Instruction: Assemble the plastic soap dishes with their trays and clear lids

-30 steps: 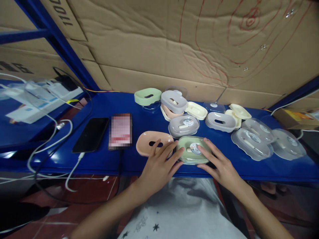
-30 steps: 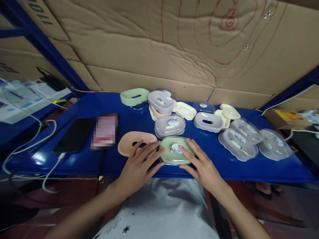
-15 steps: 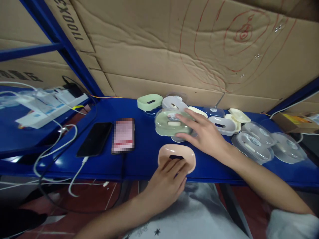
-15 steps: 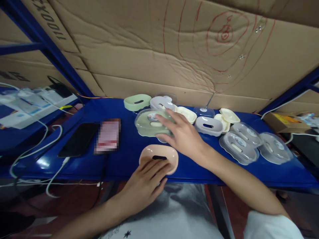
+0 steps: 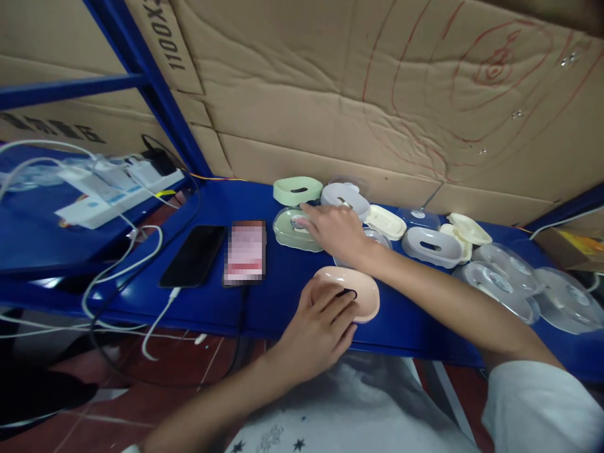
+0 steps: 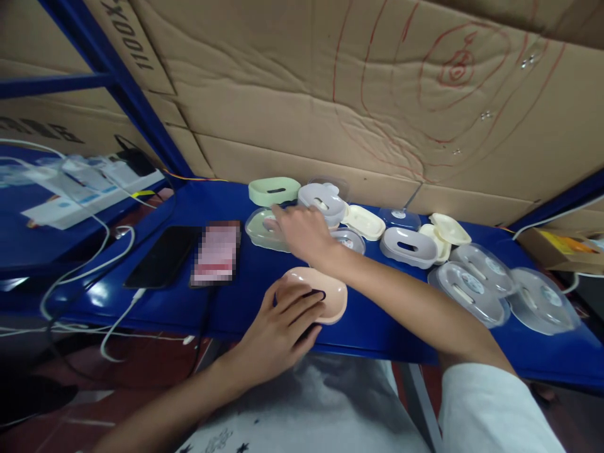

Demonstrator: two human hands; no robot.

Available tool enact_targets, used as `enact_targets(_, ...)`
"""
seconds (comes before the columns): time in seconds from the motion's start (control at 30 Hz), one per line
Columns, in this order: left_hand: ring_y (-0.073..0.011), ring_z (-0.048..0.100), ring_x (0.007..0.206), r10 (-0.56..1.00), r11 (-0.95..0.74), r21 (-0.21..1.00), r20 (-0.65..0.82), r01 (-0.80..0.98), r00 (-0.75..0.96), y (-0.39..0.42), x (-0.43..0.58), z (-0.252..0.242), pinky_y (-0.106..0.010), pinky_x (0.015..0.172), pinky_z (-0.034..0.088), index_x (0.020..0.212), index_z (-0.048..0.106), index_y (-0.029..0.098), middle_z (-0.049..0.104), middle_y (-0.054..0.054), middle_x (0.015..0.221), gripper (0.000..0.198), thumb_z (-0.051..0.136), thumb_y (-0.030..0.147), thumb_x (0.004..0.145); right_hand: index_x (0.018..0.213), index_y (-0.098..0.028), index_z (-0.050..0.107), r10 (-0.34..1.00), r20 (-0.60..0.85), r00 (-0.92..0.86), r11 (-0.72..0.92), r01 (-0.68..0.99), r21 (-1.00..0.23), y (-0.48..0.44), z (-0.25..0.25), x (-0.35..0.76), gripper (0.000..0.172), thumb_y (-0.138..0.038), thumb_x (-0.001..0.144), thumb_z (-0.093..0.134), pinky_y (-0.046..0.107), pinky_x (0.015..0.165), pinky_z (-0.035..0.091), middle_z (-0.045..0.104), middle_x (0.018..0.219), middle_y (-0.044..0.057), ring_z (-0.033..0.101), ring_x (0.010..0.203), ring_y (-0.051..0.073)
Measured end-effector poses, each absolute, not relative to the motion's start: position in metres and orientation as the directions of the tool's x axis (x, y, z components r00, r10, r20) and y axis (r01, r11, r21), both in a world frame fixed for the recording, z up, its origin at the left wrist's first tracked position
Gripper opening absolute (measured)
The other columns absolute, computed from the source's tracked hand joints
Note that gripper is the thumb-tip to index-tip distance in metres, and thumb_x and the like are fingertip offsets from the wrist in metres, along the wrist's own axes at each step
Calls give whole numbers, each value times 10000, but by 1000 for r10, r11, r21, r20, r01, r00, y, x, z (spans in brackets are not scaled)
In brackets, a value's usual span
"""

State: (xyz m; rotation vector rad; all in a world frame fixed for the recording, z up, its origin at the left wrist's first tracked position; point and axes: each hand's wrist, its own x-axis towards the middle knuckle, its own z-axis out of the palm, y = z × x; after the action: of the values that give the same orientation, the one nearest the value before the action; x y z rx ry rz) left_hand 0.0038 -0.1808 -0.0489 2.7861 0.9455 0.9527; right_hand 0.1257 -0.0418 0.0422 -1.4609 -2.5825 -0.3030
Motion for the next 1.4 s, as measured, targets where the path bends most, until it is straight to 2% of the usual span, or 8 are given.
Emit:
enact_targets(0.1, -279, 575, 1387, 589, -800, 263, 518, 539, 620, -182, 3, -49, -622, 1317, 120, 1320, 660, 239, 738, -33, 1373, 282, 574, 294, 1058, 1541, -145, 531, 721, 318, -615, 622, 777, 94, -3, 54, 123, 487, -120, 1088, 357, 436, 1045, 430, 674, 1451, 164, 600, 1329, 302)
enact_targets(0.17, -265, 584, 1379, 592, -800, 273, 497, 534, 634, -182, 2, -48, -596, 1317, 138, 1323, 663, 252, 723, -29, 1405, 288, 567, 272, 1052, 1532, -136, 536, 688, 283, -668, 671, 735, 100, 24, 56, 121, 561, -6, 996, 431, 452, 1101, 377, 601, 1551, 152, 526, 1425, 303)
enact_targets(0.33, -238, 612, 1350, 567, -819, 254, 497, 514, 657, -181, 0, -45, -539, 1279, 228, 1359, 647, 236, 717, -48, 1414, 316, 544, 247, 1061, 1299, -150, 701, 742, 97, -663, 655, 748, 102, 63, 53, 115, 320, -156, 989, 624, 466, 1086, 337, 769, 1269, 137, 665, 1210, 302)
enact_targets(0.6, -224, 623, 1313, 569, -817, 249, 488, 520, 661, -180, 1, -46, -527, 1247, 239, 1286, 669, 266, 763, -11, 1291, 241, 535, 270, 1086, 1445, -176, 611, 649, 438, -622, 646, 755, 113, -25, 94, 189, 404, -334, 1096, 482, 462, 1077, 398, 682, 1436, 161, 621, 1322, 322)
enact_targets(0.77, -230, 625, 1307, 572, -818, 272, 488, 507, 660, -179, 2, -45, -523, 1233, 247, 1288, 660, 269, 758, -25, 1293, 238, 535, 267, 1086, 1403, -180, 655, 815, 357, -456, 379, 886, 266, -90, 85, 290, 414, -387, 1083, 492, 445, 979, 483, 741, 1306, 170, 702, 1155, 329)
enact_targets(0.93, -225, 624, 1308, 574, -817, 298, 498, 493, 651, -178, 2, -46, -505, 1230, 239, 1289, 655, 274, 760, -20, 1285, 232, 538, 264, 1089, 1356, -205, 684, 957, 178, -230, 175, 944, 280, -50, 61, 340, 378, -372, 1055, 526, 429, 937, 510, 750, 1278, 156, 706, 1134, 333)
enact_targets(1.2, -213, 611, 1332, 589, -808, 318, 471, 497, 657, -178, 1, -46, -497, 1265, 194, 1319, 646, 283, 742, -9, 1322, 254, 560, 258, 1081, 1362, -119, 644, 938, 242, -250, 176, 941, 289, -18, 35, 319, 405, -275, 1019, 496, 444, 1006, 423, 650, 1368, 231, 614, 1235, 359)
enact_targets(1.4, -215, 608, 1333, 581, -813, 310, 467, 492, 666, -178, 0, -44, -501, 1264, 202, 1314, 650, 263, 743, -16, 1312, 245, 549, 260, 1091, 1079, -177, 767, 955, -19, -297, 294, 931, 215, -28, 23, 312, 246, -353, 980, 627, 408, 942, 423, 773, 1166, 157, 672, 1127, 317)
